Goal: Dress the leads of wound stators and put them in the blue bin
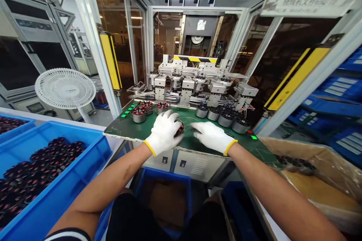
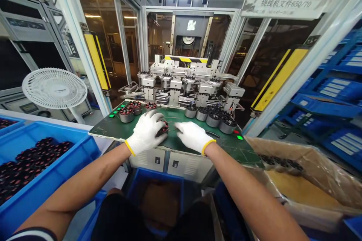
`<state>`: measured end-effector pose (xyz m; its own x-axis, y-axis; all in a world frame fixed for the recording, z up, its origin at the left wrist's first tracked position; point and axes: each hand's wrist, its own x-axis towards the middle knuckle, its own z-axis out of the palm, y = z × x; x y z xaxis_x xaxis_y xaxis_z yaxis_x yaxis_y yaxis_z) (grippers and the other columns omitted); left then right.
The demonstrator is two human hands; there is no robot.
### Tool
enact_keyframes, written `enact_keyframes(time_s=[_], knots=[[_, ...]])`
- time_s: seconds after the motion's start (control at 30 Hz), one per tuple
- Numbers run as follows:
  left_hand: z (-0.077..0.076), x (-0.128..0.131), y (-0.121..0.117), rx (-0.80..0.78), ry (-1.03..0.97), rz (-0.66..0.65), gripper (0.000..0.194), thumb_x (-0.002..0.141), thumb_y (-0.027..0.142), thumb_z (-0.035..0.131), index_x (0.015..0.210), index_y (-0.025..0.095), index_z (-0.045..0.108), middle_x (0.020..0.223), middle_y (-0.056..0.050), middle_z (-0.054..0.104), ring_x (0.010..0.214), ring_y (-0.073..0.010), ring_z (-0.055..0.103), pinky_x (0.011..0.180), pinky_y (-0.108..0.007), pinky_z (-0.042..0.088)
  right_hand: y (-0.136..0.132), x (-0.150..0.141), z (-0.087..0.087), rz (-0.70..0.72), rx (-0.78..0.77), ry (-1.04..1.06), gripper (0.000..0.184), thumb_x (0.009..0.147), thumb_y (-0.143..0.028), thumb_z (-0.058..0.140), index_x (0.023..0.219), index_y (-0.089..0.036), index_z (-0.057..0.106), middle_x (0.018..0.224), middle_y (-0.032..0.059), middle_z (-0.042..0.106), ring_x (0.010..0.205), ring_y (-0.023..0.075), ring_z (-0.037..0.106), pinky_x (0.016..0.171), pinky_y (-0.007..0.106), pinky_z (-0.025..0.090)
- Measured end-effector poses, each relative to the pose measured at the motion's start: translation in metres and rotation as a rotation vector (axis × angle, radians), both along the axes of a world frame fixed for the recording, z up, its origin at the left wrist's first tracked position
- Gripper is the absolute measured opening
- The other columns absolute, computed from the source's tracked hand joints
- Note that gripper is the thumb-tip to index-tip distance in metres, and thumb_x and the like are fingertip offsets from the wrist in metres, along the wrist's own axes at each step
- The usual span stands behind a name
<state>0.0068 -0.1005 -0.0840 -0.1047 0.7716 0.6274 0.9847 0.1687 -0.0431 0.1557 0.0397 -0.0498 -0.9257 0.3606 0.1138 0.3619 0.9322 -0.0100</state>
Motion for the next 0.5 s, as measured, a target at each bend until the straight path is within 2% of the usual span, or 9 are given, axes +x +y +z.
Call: enact_keyframes(time_s=[0.07, 0.17, 0.33, 0.4, 0.5], knots=[[0.004, 0.0, -0.002, -0.053, 0.039, -0.007, 0.025, 0.081, 0.042, 0.057, 0.087, 0.019, 0.066, 0.103, -0.01, 0.062, 0.109, -0.0307, 0.048, 0.088, -0.046, 0.038, 0.011, 0.002, -0.004, 0.007, 0.064, -0.083, 0.03, 0.092, -0.033, 0.044, 0.106, -0.027, 0.069, 0.096, 0.0049, 0.071, 0.085, 0.0214, 0.065, 0.062, 0.025, 0.041], [0.005, 0.002, 0.001, -0.1, 0.011, 0.061, 0.029, 0.083, 0.043, 0.054, 0.079, 0.017, 0.066, 0.086, -0.01, 0.062, 0.097, -0.0286, 0.052, 0.081, -0.044, 0.038, 0.019, 0.015, 0.004, -0.022, 0.162, -0.074, 0.033, 0.094, -0.037, 0.039, 0.102, -0.029, 0.071, 0.091, 0.0042, 0.072, 0.08, 0.0217, 0.065, 0.06, 0.026, 0.039], [0.01, 0.017, 0.015, -0.057, -0.058, 0.231, 0.027, 0.079, 0.041, 0.059, 0.083, 0.015, 0.066, 0.086, -0.013, 0.062, 0.095, -0.0308, 0.052, 0.083, -0.046, 0.037, 0.002, 0.027, 0.022, -0.054, 0.334, 0.018, 0.034, 0.096, -0.036, 0.038, 0.111, -0.028, 0.067, 0.09, 0.007, 0.071, 0.078, 0.0235, 0.066, 0.062, 0.028, 0.039], [0.014, 0.023, 0.021, -0.038, -0.079, 0.182, 0.03, 0.078, 0.041, 0.062, 0.094, 0.017, 0.066, 0.092, -0.012, 0.063, 0.099, -0.031, 0.052, 0.085, -0.046, 0.038, -0.008, 0.024, 0.023, -0.08, 0.421, 0.049, 0.034, 0.096, -0.033, 0.036, 0.11, -0.026, 0.066, 0.087, 0.0086, 0.07, 0.074, 0.0248, 0.066, 0.06, 0.029, 0.038], [0.017, 0.023, 0.025, -0.078, -0.161, 0.002, 0.022, 0.084, 0.035, 0.056, 0.098, 0.023, 0.068, 0.093, -0.006, 0.067, 0.098, -0.0253, 0.056, 0.086, -0.04, 0.041, -0.017, 0.02, 0.023, -0.078, 0.505, 0.087, 0.033, 0.097, -0.029, 0.032, 0.105, -0.024, 0.064, 0.082, 0.0084, 0.067, 0.071, 0.0268, 0.065, 0.056, 0.029, 0.036]])
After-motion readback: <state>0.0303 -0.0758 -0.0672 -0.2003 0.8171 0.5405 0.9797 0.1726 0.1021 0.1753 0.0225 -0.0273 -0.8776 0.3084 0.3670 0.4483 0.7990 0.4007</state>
